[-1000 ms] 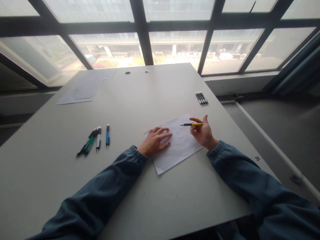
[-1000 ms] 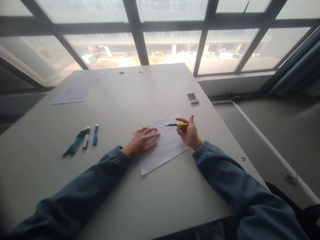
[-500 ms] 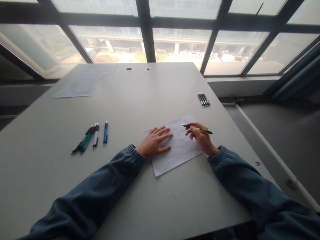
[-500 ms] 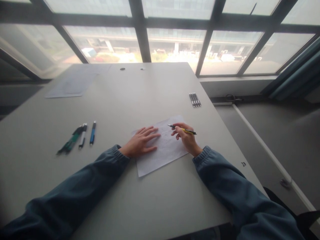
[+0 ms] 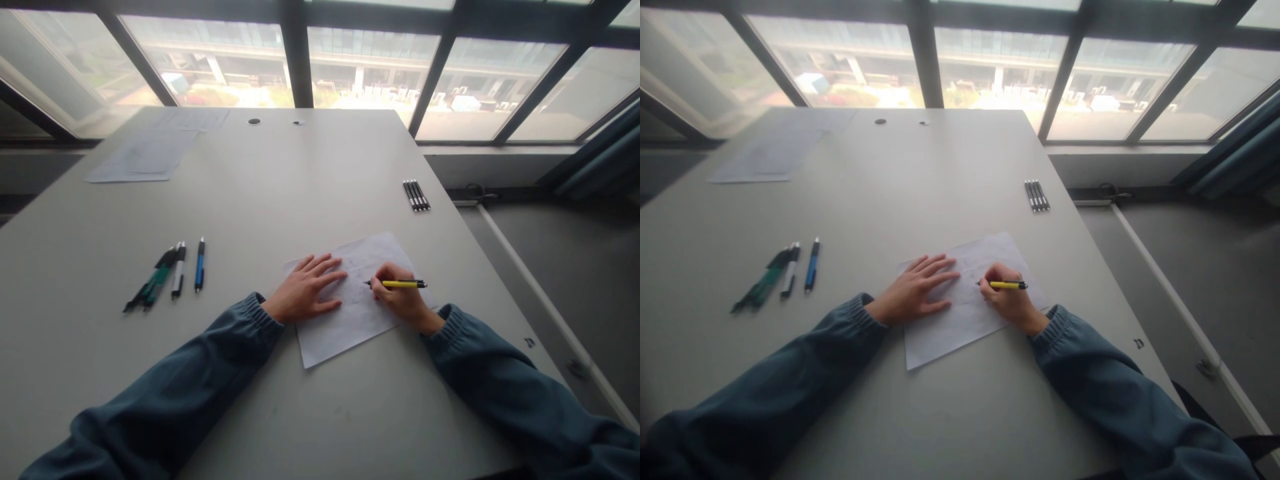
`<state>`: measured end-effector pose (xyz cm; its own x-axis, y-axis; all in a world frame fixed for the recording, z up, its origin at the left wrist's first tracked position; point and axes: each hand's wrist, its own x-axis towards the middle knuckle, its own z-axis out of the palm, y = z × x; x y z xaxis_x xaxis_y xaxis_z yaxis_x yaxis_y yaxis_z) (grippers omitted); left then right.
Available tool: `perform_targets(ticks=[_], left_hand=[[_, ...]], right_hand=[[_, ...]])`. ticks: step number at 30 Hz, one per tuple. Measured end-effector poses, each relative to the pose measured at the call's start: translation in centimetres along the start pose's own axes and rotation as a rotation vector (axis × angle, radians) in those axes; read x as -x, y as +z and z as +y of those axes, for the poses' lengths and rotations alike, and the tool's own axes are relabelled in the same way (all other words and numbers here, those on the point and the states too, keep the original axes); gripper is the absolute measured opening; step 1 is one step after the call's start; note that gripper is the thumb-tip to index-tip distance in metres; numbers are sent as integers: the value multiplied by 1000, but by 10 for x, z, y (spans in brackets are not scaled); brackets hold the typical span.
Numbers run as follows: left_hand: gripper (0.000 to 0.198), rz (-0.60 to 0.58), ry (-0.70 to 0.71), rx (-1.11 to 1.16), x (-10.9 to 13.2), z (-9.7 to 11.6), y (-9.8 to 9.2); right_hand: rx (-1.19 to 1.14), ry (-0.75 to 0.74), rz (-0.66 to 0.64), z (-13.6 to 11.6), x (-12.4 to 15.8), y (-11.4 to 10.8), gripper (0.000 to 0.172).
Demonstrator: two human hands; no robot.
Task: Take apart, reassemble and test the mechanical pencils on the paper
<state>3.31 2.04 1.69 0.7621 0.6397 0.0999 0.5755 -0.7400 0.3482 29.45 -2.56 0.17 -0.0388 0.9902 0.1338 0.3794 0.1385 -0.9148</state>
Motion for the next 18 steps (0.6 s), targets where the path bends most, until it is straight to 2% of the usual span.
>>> perform_targets(ticks=[6, 18], left_hand=[[59, -13, -3, -2, 1, 2, -2], [58, 4, -1, 30, 0, 2, -1]], right_hand=[[84, 0, 11, -1, 2, -1, 19], [-21, 25, -26, -3, 2, -2, 22]])
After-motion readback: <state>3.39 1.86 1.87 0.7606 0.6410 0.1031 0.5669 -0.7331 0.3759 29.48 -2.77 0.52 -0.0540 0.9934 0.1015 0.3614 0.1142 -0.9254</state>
